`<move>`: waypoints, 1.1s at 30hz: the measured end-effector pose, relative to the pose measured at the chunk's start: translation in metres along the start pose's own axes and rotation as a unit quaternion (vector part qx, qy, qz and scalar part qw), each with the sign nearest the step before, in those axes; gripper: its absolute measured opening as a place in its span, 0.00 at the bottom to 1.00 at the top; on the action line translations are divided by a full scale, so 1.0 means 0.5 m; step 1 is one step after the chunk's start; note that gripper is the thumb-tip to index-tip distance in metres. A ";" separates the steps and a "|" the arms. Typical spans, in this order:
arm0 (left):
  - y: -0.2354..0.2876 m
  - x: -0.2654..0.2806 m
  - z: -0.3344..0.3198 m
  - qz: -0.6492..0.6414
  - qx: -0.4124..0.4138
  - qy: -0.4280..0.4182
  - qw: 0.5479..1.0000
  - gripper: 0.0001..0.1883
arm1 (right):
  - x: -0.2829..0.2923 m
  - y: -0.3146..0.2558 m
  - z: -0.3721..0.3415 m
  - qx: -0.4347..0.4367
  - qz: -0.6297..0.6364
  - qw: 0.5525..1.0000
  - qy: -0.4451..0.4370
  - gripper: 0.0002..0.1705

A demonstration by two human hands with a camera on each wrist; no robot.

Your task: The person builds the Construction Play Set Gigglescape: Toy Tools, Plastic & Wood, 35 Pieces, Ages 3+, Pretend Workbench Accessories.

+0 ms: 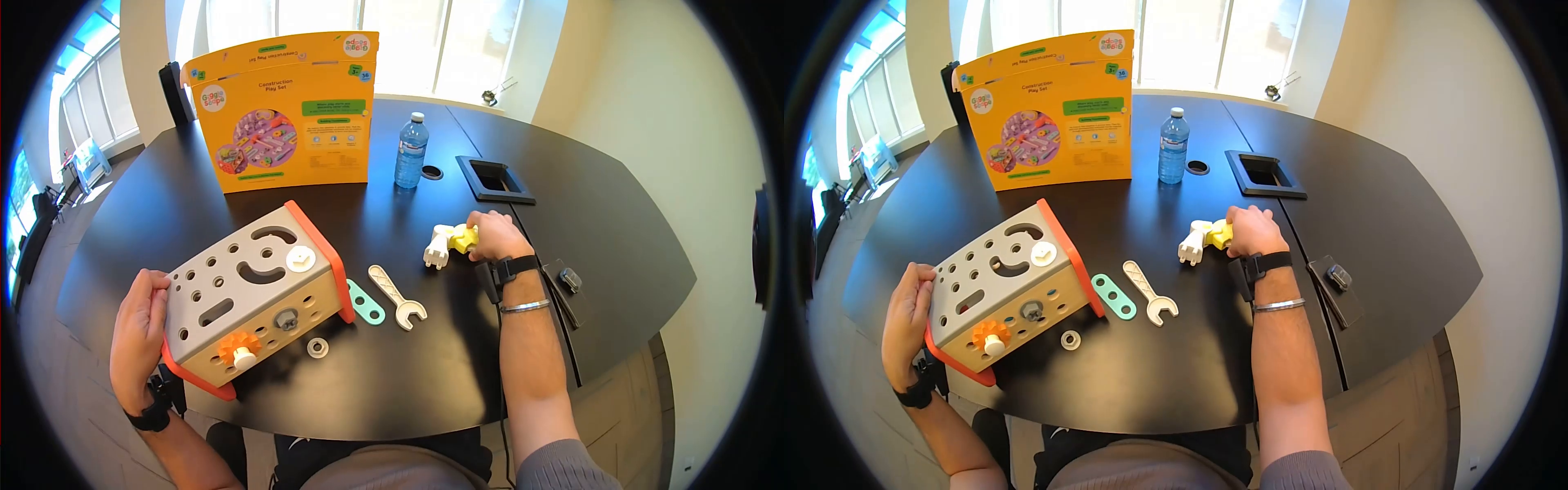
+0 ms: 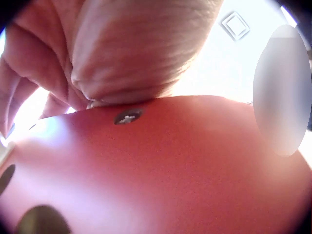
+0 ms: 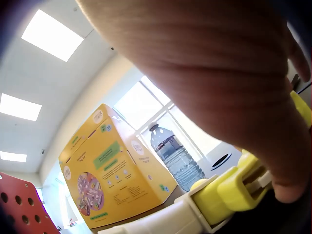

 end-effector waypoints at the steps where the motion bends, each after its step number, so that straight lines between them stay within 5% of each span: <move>1: 0.005 0.003 -0.003 0.005 -0.001 0.003 1.000 0.04 | 0.001 -0.009 -0.005 0.003 0.002 1.000 -0.003 0.48; 10: 0.031 -0.002 -0.006 0.000 -0.007 -0.008 1.000 0.04 | 0.007 -0.049 -0.016 0.081 0.072 0.994 -0.032 0.44; 17: 0.045 0.002 -0.005 0.016 0.019 0.005 1.000 0.07 | 0.231 -0.111 -0.125 0.165 0.075 0.940 0.288 0.24; 19: 0.044 0.010 -0.008 0.025 0.050 -0.006 0.998 0.09 | 0.285 -0.147 -0.181 0.165 0.108 0.917 0.347 0.21; 21: 0.083 0.024 -0.016 0.088 -0.050 0.044 0.994 0.11 | 0.316 -0.172 -0.222 0.247 0.108 0.865 0.422 0.19; 25: 0.145 0.062 -0.030 0.048 -0.097 0.086 0.990 0.16 | 0.367 -0.215 -0.307 0.250 0.219 0.818 0.469 0.17; 27: 0.166 0.065 -0.040 0.032 -0.122 0.088 0.988 0.19 | 0.386 -0.273 -0.402 0.365 0.172 0.716 0.570 0.18; 30: 0.237 0.070 -0.064 -0.027 -0.229 0.126 0.965 0.33 | 0.373 -0.321 -0.472 0.395 0.299 0.677 0.544 0.21; 33: 0.266 0.069 -0.082 -0.066 -0.215 0.168 0.960 0.38 | 0.340 -0.394 -0.518 0.466 0.343 0.657 0.483 0.24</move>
Point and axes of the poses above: each hand's wrist, its own z-axis towards the middle knuckle, its own x-axis out of the back of the hand, y = z × x, the point moved 8 cm from there along z, towards the middle knuckle, and after that the axes turned 2 degrees about x, right-handed, at the moved point
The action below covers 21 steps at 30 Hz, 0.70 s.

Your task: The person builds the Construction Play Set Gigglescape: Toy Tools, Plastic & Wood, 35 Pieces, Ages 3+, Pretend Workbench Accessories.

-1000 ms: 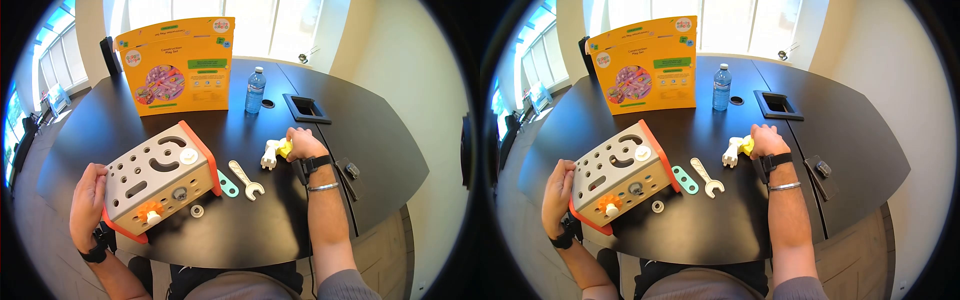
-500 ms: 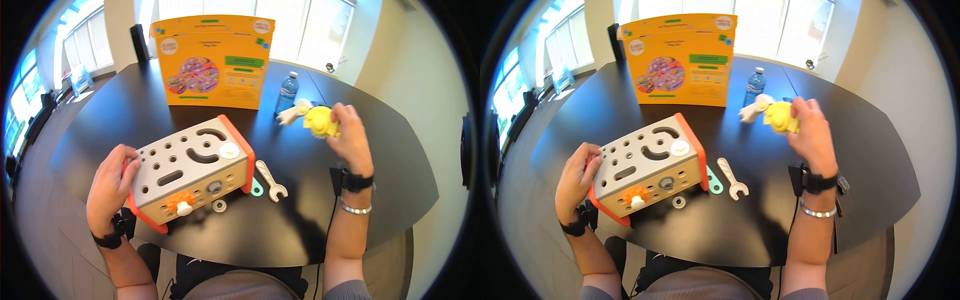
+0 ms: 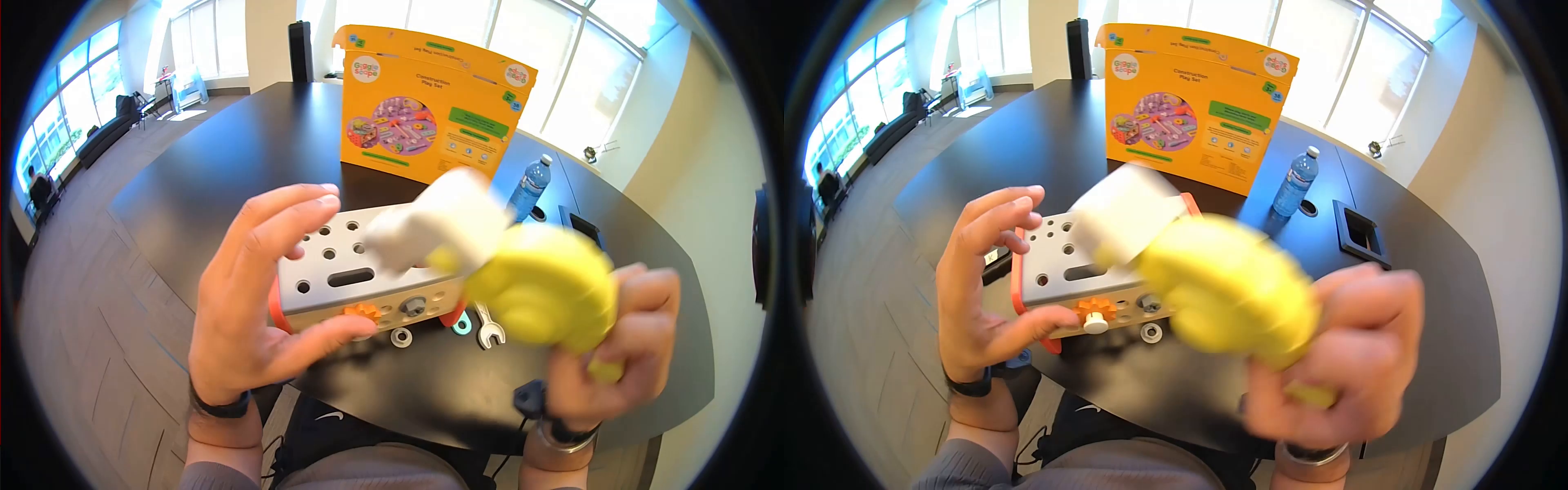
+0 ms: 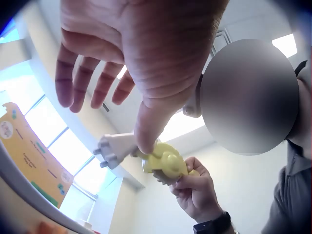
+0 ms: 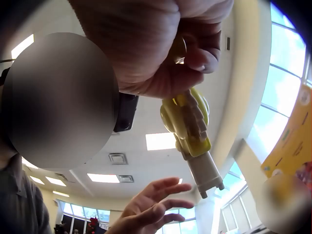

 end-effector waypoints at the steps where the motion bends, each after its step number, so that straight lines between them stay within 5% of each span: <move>1: 0.012 0.003 0.002 -0.001 0.000 0.027 1.000 0.39 | -0.019 -0.025 -0.005 0.014 0.031 0.999 -0.025 0.25; 4: 0.007 0.006 -0.001 0.060 -0.039 -0.003 0.997 0.36 | -0.070 -0.079 -0.022 -0.006 0.095 0.992 -0.086 0.31; 5: 0.007 0.011 0.003 0.073 -0.052 0.011 0.996 0.28 | -0.076 -0.094 -0.032 -0.007 0.086 0.992 -0.095 0.33; 6: 0.000 0.014 0.004 0.074 -0.054 0.012 0.996 0.28 | -0.086 -0.099 -0.056 -0.025 0.151 0.985 -0.082 0.26; 8: -0.036 0.027 0.001 0.077 -0.017 0.025 0.997 0.24 | -0.098 -0.106 -0.060 0.037 0.226 0.955 -0.189 0.22; 10: -0.067 0.035 0.002 0.079 -0.039 0.036 0.995 0.22 | -0.123 -0.112 -0.070 0.052 0.252 0.951 -0.170 0.20; 12: -0.185 0.037 -0.019 -0.198 0.244 0.075 0.946 0.20 | -0.148 -0.109 -0.062 0.075 0.258 0.948 -0.172 0.20; 13: -0.230 0.028 -0.036 -0.294 0.177 0.097 0.934 0.22 | -0.155 -0.105 -0.063 0.092 0.231 0.957 -0.146 0.19; 14: -0.296 0.019 -0.046 -0.366 0.204 0.112 0.901 0.22 | -0.153 -0.104 -0.063 0.108 0.204 0.966 -0.121 0.18; 16: -0.304 0.021 -0.044 -0.272 0.236 0.111 0.926 0.23 | -0.159 -0.085 -0.064 0.080 0.192 0.965 -0.158 0.18; 21: -0.322 -0.020 -0.050 -0.270 0.288 0.038 0.918 0.23 | -0.196 -0.038 -0.080 0.025 0.152 0.965 -0.212 0.21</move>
Point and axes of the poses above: each hand's wrist, its own z-axis towards the middle knuckle, its own x-axis out of the back of the hand, y = z × x, the point moved 8 cm from there along z, towards the middle knuckle, and after that the axes turned 2 degrees about x, right-handed, at the moved point
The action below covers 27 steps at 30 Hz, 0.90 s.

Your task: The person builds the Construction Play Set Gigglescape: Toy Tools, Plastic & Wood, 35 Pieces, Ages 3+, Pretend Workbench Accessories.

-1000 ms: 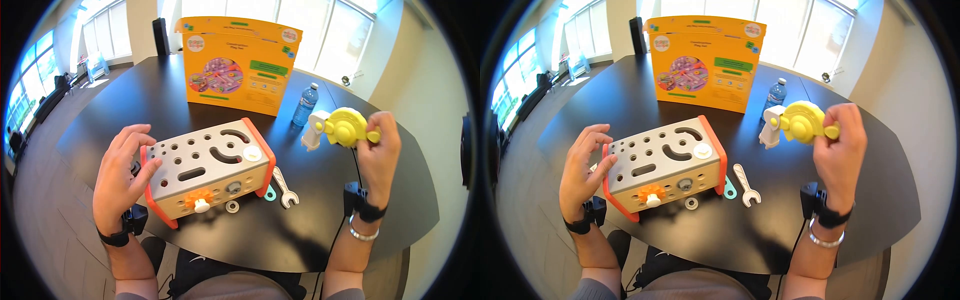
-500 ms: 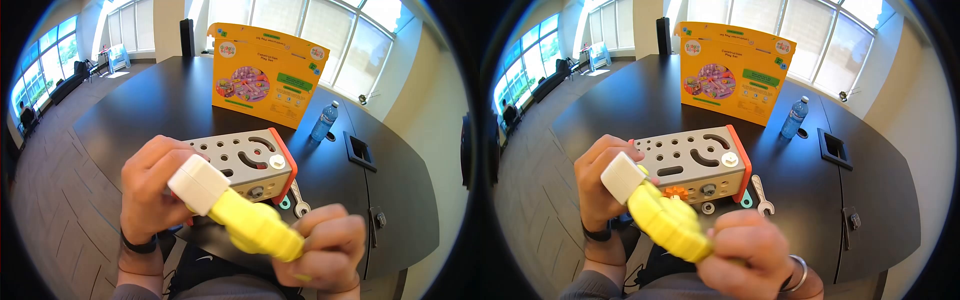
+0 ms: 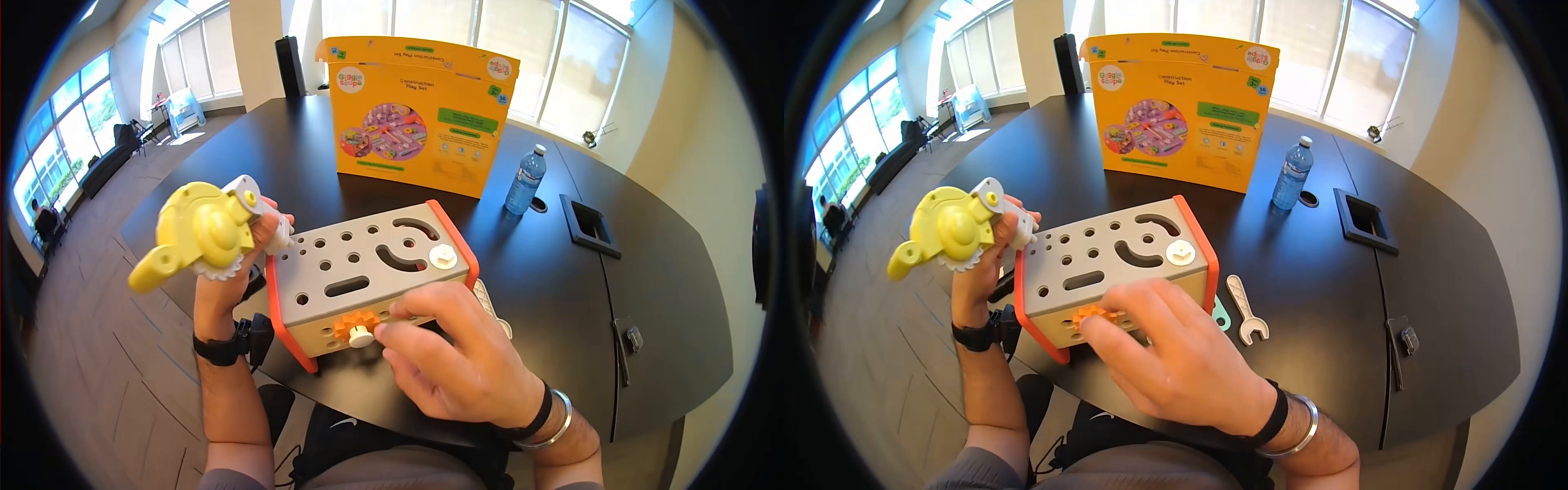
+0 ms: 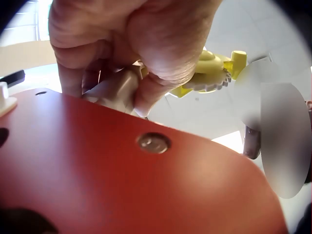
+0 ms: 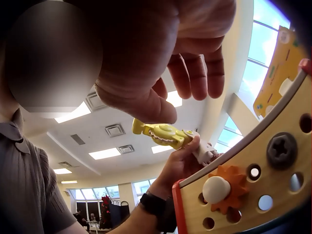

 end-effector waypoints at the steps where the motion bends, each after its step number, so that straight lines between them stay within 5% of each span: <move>1: -0.006 0.001 0.000 0.001 0.002 -0.002 1.000 0.23 | -0.007 0.010 -0.002 -0.016 -0.005 1.000 -0.015 0.21; 8: -0.010 -0.011 -0.002 0.105 -0.021 0.011 0.994 0.23 | -0.046 0.049 -0.022 -0.078 -0.037 0.992 -0.097 0.26; 11: -0.011 -0.021 0.001 0.111 -0.033 -0.002 0.993 0.16 | -0.066 0.049 -0.034 -0.057 -0.081 0.985 -0.139 0.25; 16: 0.004 -0.033 0.003 0.134 -0.037 -0.026 0.990 0.13 | -0.071 0.049 -0.038 -0.049 -0.098 0.985 -0.130 0.22; 27: 0.011 -0.038 -0.010 0.235 -0.009 -0.020 0.972 0.23 | -0.094 0.036 -0.047 -0.040 -0.168 0.979 -0.109 0.17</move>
Point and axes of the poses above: each hand's wrist, its own z-axis towards the middle knuckle, its own x-axis out of the back of the hand, y = z × x, the point moved 8 cm from there along z, towards the middle knuckle, and after that the axes turned 2 degrees about x, right-handed, at the moved point
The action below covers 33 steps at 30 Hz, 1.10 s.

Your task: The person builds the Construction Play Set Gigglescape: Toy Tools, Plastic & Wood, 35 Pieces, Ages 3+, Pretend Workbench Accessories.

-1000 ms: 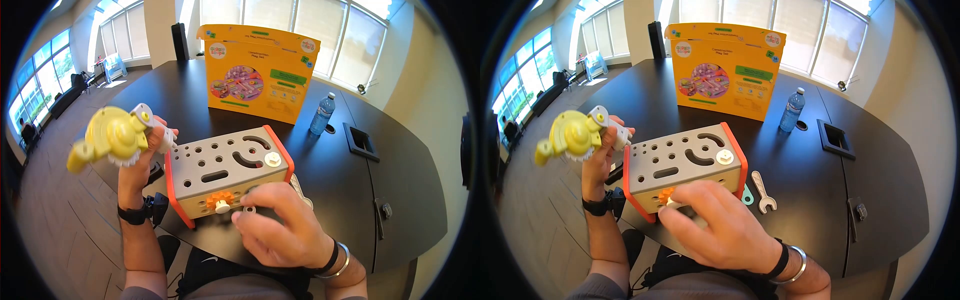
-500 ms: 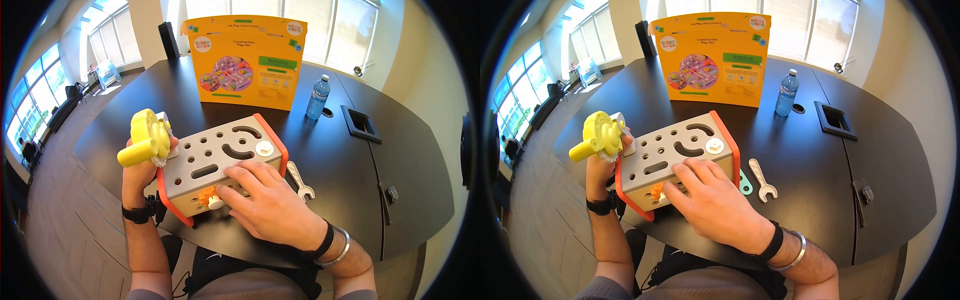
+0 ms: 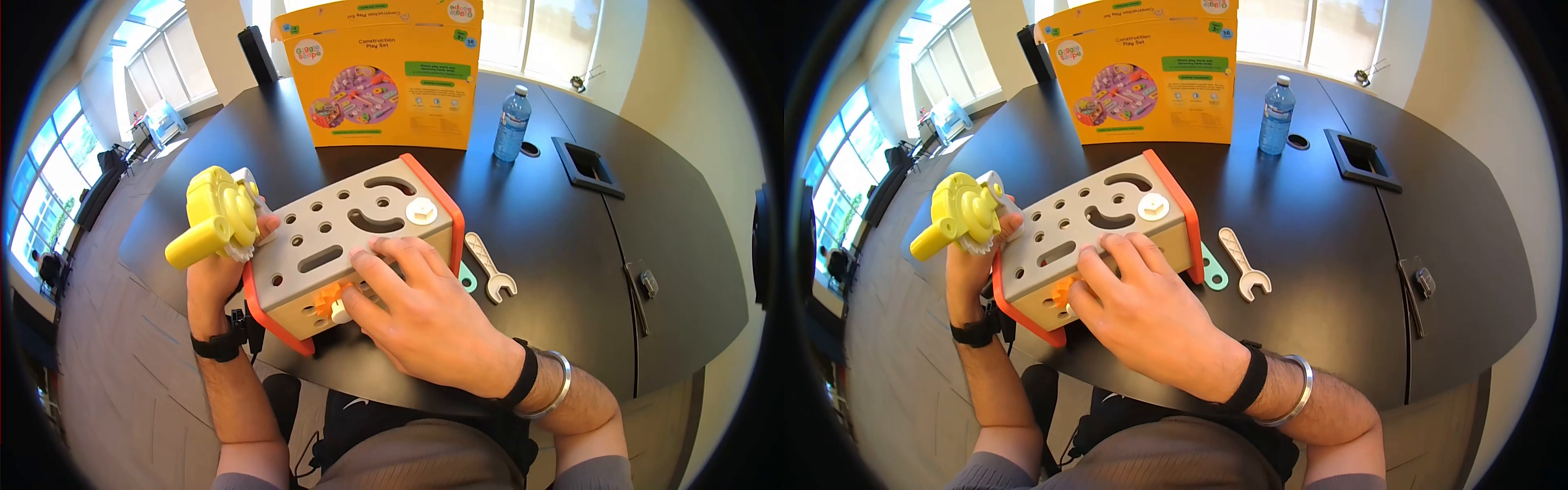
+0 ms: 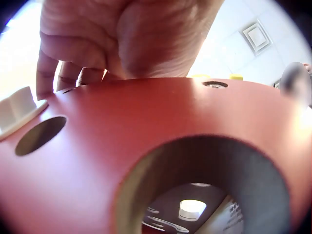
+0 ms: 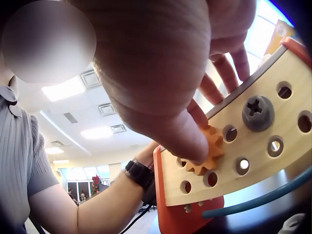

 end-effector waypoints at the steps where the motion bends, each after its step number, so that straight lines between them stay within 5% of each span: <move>1: -0.002 0.002 0.000 0.028 0.013 0.002 1.000 0.24 | -0.002 -0.001 -0.001 0.000 -0.008 1.000 0.005 0.17; 21: -0.025 -0.009 0.007 0.022 0.036 0.014 0.999 0.23 | -0.026 0.001 -0.014 0.001 -0.044 0.999 -0.006 0.13; 30: -0.052 -0.005 0.036 0.034 -0.010 0.041 0.999 0.26 | -0.050 0.039 -0.030 -0.024 0.014 0.998 -0.055 0.23; 33: -0.069 -0.002 0.039 0.019 -0.003 0.036 0.999 0.27 | -0.059 0.040 -0.033 -0.028 0.006 0.995 -0.091 0.15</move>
Point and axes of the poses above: each hand's wrist, its own z-axis towards the middle knuckle, its own x-axis out of the back of the hand, y = z × x, the point moved 8 cm from there along z, towards the middle knuckle, and after that the axes turned 2 degrees about x, right-handed, at the moved point
